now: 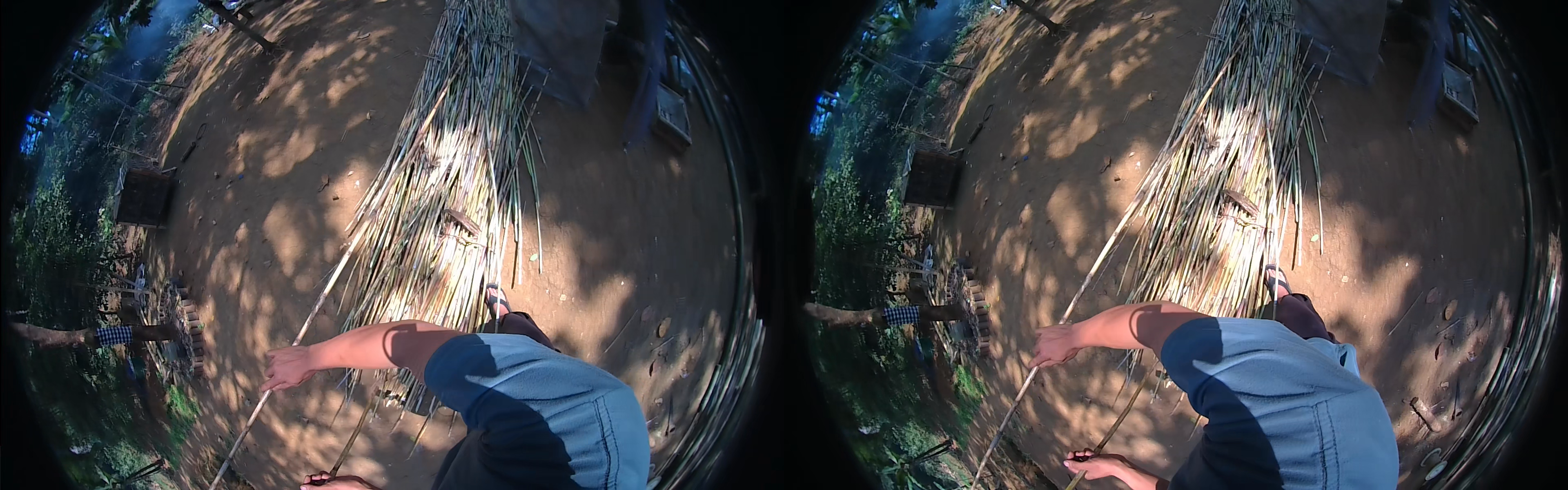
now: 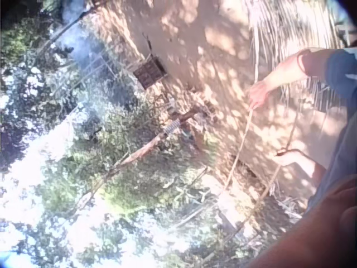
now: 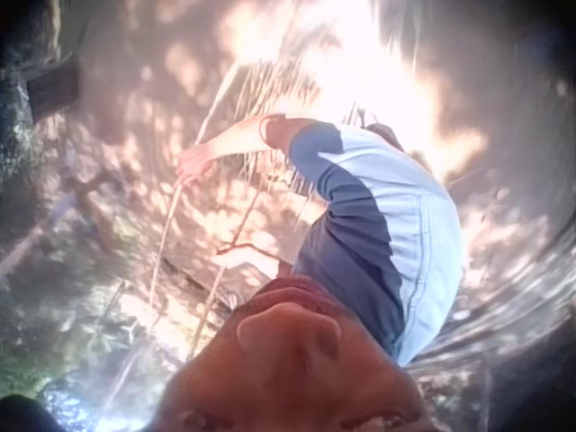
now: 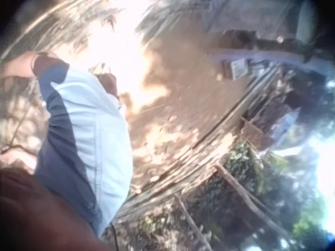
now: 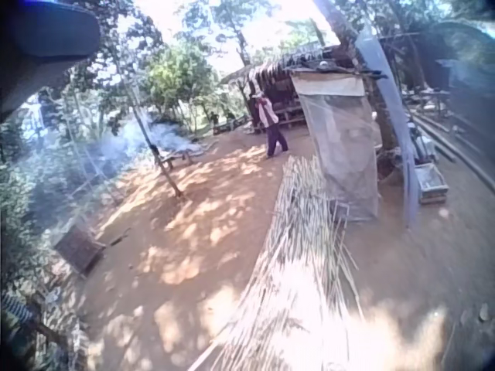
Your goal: The person gathers and aligns thin bamboo sticks, then sits on the ground to split a stick using a machete. They continue to split the bamboo into thin strips and place them in a pile.
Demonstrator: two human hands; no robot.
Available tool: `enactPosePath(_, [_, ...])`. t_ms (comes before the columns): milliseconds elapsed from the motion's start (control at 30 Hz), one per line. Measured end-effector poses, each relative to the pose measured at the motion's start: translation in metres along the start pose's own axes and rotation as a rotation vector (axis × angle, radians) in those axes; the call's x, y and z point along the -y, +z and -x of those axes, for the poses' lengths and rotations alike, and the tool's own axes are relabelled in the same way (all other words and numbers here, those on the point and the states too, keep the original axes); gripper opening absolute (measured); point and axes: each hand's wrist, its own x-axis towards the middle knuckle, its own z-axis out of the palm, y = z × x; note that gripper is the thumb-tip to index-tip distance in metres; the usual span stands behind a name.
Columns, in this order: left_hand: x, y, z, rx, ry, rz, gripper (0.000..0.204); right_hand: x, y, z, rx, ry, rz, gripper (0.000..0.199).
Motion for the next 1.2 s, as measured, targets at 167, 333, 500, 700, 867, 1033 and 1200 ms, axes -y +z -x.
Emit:
enactPosePath(167, [0.009,-0.002,0.004,0.044,0.034,-0.142,0.038,-0.044,0.053,0.072,0.122,0.551,0.272,0.071])
enactPosePath(333, [0.013,0.016,0.021,0.109,0.055,-0.242,0.038,-0.043,0.052,0.304,0.304,1.225,-0.212,0.059])
enactPosePath(500, [0.053,0.055,0.043,0.213,0.042,-0.397,0.039,0.007,0.025,0.548,0.135,2.126,-0.064,0.048])
enactPosePath(700, [0.139,0.099,0.085,0.32,-0.033,-0.635,0.041,-0.019,0.056,0.736,-0.12,2.265,-0.178,0.056])
enactPosePath(867, [0.189,0.126,0.13,0.423,-0.062,-0.86,0.041,-0.112,0.117,0.814,-0.401,2.204,0.099,0.048])
enactPosePath(1033, [0.198,0.179,0.167,0.503,-0.238,-0.642,0.033,-0.201,0.135,0.813,-0.465,2.255,-0.102,0.05])
enactPosePath(1200, [0.198,0.19,0.187,0.496,-0.326,-0.583,0.046,-0.273,0.122,0.693,-0.707,2.015,-0.765,0.068])
